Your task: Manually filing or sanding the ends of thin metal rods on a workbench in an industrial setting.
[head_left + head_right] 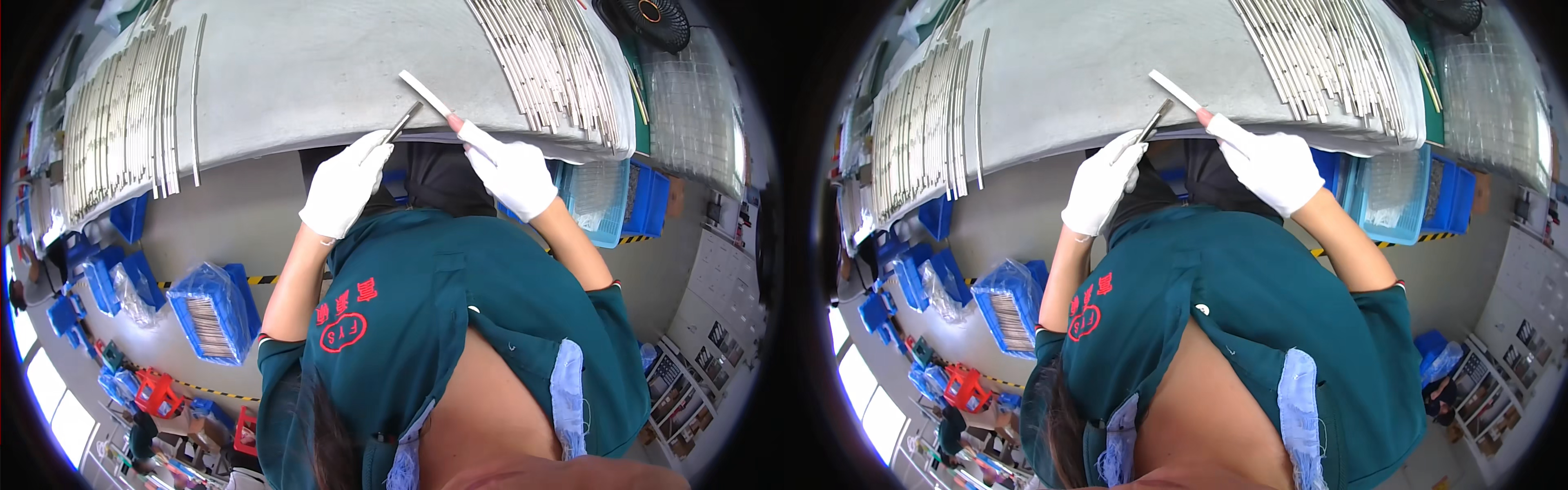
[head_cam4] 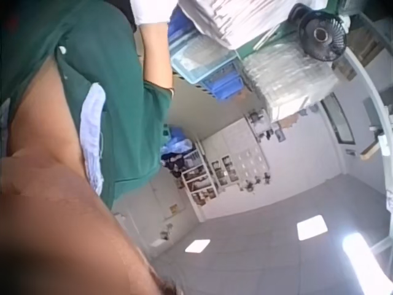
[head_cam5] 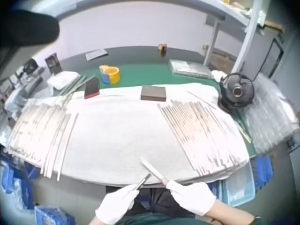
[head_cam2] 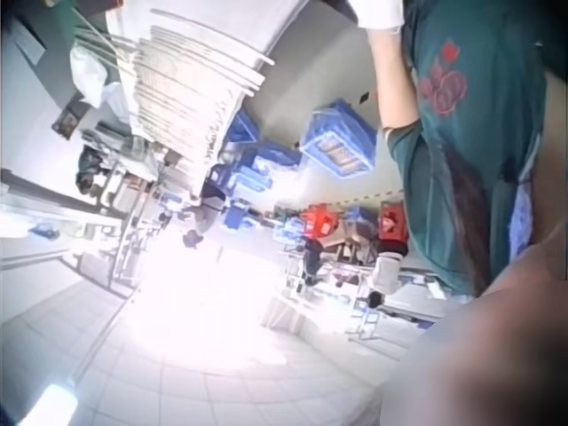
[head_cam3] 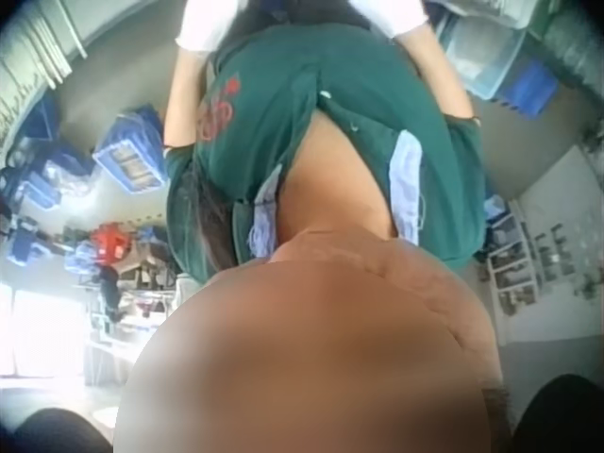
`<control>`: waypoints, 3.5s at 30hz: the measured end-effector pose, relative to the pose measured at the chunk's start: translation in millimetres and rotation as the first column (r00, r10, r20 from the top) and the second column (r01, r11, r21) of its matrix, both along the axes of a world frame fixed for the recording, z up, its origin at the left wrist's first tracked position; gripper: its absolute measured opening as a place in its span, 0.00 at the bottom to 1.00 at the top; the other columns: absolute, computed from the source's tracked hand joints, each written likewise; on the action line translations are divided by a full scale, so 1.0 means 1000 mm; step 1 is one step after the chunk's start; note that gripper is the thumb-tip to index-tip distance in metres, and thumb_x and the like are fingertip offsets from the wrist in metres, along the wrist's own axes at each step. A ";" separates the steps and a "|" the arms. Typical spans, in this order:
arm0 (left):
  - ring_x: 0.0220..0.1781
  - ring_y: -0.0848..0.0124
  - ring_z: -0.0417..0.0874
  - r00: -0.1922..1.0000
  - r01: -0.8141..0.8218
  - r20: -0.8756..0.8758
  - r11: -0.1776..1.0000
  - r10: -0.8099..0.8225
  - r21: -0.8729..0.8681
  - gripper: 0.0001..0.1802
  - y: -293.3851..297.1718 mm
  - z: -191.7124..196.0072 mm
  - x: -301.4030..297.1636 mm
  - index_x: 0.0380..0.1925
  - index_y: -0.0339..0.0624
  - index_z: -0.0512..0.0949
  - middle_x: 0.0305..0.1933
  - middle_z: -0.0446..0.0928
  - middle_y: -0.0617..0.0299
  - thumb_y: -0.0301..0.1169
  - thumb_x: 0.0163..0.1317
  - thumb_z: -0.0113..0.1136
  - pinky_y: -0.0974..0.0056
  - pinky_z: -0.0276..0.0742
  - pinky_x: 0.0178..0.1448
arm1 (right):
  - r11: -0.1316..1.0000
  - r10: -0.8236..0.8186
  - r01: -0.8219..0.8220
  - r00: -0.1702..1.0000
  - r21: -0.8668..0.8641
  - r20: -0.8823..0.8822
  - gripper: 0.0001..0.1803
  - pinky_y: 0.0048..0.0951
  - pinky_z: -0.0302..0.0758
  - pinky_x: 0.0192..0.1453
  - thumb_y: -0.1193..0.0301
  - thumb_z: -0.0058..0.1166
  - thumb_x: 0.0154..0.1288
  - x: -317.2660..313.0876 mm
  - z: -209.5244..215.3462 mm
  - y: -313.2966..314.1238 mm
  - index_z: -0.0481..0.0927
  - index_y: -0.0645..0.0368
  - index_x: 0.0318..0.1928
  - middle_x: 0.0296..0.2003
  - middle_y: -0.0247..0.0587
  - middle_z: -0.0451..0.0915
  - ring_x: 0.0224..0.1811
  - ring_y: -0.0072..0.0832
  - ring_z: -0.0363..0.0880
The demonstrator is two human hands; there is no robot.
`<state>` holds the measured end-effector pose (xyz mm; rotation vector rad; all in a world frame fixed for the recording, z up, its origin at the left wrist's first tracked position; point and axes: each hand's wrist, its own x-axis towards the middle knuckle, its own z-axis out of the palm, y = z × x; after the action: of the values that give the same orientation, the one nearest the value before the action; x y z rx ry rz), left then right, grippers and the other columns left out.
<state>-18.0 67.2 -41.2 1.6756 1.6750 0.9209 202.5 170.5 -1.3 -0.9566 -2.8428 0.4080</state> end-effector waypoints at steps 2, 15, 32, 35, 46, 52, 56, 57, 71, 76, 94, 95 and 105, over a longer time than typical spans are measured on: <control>0.27 0.70 0.79 0.857 -0.095 0.373 0.820 0.356 -0.565 0.14 0.009 0.023 0.006 0.47 0.40 0.76 0.38 0.80 0.56 0.29 0.62 0.52 0.69 0.76 0.35 | 0.989 0.061 -0.063 0.998 0.132 0.017 0.26 0.32 0.66 0.17 0.69 0.51 0.61 0.012 -0.002 -0.005 0.69 0.44 0.62 0.10 0.35 0.67 0.10 0.31 0.68; 0.44 0.59 0.80 0.967 -0.228 -0.159 0.956 0.200 -0.183 0.15 -0.001 0.013 0.014 0.47 0.43 0.77 0.44 0.79 0.55 0.37 0.64 0.53 0.65 0.75 0.47 | 0.987 0.072 -0.106 0.965 0.122 0.251 0.31 0.28 0.63 0.14 0.70 0.46 0.60 0.022 0.001 -0.012 0.63 0.30 0.64 0.10 0.30 0.67 0.09 0.27 0.67; 0.32 0.67 0.80 0.932 -0.282 0.208 0.955 0.296 -0.096 0.15 -0.009 -0.007 0.021 0.49 0.47 0.77 0.34 0.80 0.61 0.31 0.62 0.55 0.69 0.75 0.39 | 0.573 -0.666 0.191 0.675 -0.797 -0.317 0.29 0.20 0.61 0.14 0.78 0.48 0.62 -0.017 0.015 -0.012 0.62 0.56 0.65 0.28 0.31 0.80 0.10 0.16 0.62; 0.28 0.74 0.77 0.884 -0.307 0.364 0.951 0.294 -0.023 0.17 -0.011 -0.001 0.028 0.51 0.47 0.77 0.28 0.76 0.63 0.26 0.60 0.55 0.72 0.73 0.36 | 0.293 -0.737 0.018 0.642 -0.956 -0.213 0.37 0.15 0.57 0.13 0.78 0.54 0.57 -0.034 0.038 -0.006 0.56 0.58 0.68 0.22 0.27 0.76 0.11 0.10 0.60; 0.32 0.73 0.79 0.840 -0.423 0.438 0.892 0.320 0.161 0.19 0.002 0.027 0.025 0.51 0.43 0.77 0.34 0.79 0.59 0.20 0.57 0.58 0.72 0.74 0.39 | 0.340 -0.641 -0.124 0.695 -0.932 -0.327 0.11 0.17 0.57 0.17 0.70 0.57 0.61 -0.071 0.074 -0.001 0.76 0.64 0.41 0.23 0.31 0.75 0.14 0.11 0.62; 0.28 0.72 0.78 0.913 -0.407 0.177 0.807 0.367 0.428 0.22 0.008 0.043 0.019 0.50 0.46 0.78 0.29 0.78 0.60 0.20 0.53 0.63 0.70 0.74 0.37 | 0.364 -0.637 -0.219 0.651 -0.905 -0.413 0.12 0.17 0.58 0.17 0.67 0.57 0.62 -0.075 0.081 -0.002 0.77 0.63 0.40 0.22 0.30 0.74 0.14 0.12 0.63; 0.27 0.70 0.77 0.913 -0.395 0.121 0.766 0.390 0.508 0.22 0.009 0.053 0.017 0.49 0.46 0.78 0.28 0.78 0.59 0.20 0.53 0.63 0.70 0.74 0.36 | 0.335 -0.654 -0.238 0.638 -0.911 -0.407 0.12 0.17 0.58 0.16 0.68 0.56 0.62 -0.075 0.089 -0.004 0.77 0.63 0.41 0.22 0.30 0.74 0.14 0.12 0.63; 0.26 0.70 0.77 0.911 -0.387 0.092 0.759 0.402 0.524 0.22 0.009 0.055 0.017 0.49 0.46 0.78 0.28 0.78 0.59 0.19 0.52 0.63 0.70 0.74 0.35 | 0.343 -0.645 -0.233 0.647 -0.910 -0.408 0.12 0.17 0.58 0.16 0.69 0.56 0.62 -0.074 0.089 -0.004 0.77 0.63 0.42 0.22 0.30 0.74 0.14 0.11 0.63; 0.29 0.71 0.80 0.913 -0.351 0.046 0.722 0.406 0.597 0.21 0.006 0.063 0.020 0.46 0.37 0.79 0.34 0.81 0.56 0.14 0.49 0.63 0.70 0.75 0.36 | 0.374 -0.615 -0.240 0.659 -0.896 -0.433 0.12 0.17 0.57 0.16 0.70 0.53 0.63 -0.072 0.088 -0.006 0.79 0.64 0.43 0.19 0.28 0.72 0.13 0.11 0.63; 0.28 0.70 0.80 0.909 -0.328 0.005 0.707 0.417 0.627 0.20 0.005 0.062 0.019 0.44 0.36 0.79 0.35 0.81 0.55 0.12 0.48 0.62 0.70 0.75 0.35 | 0.334 -0.645 -0.263 0.637 -0.905 -0.423 0.12 0.17 0.56 0.16 0.70 0.54 0.63 -0.073 0.084 -0.007 0.78 0.64 0.44 0.19 0.28 0.72 0.13 0.11 0.63; 0.23 0.69 0.77 0.841 -0.270 -0.159 0.655 0.517 0.706 0.26 0.006 0.061 0.015 0.48 0.51 0.79 0.24 0.78 0.64 0.21 0.46 0.67 0.67 0.73 0.29 | 0.265 -0.678 -0.284 0.625 -0.921 -0.388 0.10 0.17 0.54 0.16 0.69 0.53 0.64 -0.068 0.081 -0.006 0.78 0.63 0.41 0.19 0.26 0.69 0.12 0.11 0.60; 0.23 0.69 0.77 0.842 -0.271 -0.157 0.656 0.517 0.705 0.26 0.007 0.063 0.015 0.48 0.51 0.79 0.24 0.78 0.64 0.21 0.46 0.67 0.67 0.73 0.29 | 0.265 -0.678 -0.282 0.625 -0.922 -0.386 0.10 0.17 0.54 0.16 0.69 0.53 0.64 -0.068 0.080 -0.005 0.78 0.63 0.41 0.19 0.26 0.69 0.12 0.11 0.60; 0.28 0.71 0.80 0.928 -0.368 0.081 0.860 0.364 0.354 0.19 0.001 0.064 0.019 0.50 0.45 0.77 0.29 0.80 0.60 0.24 0.57 0.60 0.69 0.75 0.34 | 0.261 -0.720 -0.312 0.568 -0.914 -0.399 0.11 0.16 0.53 0.14 0.68 0.54 0.63 -0.068 0.072 -0.003 0.77 0.63 0.41 0.21 0.27 0.71 0.11 0.10 0.59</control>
<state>0.6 68.3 22.8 1.5914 1.9471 1.5007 134.3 167.5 70.5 -0.8774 -1.2511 2.0604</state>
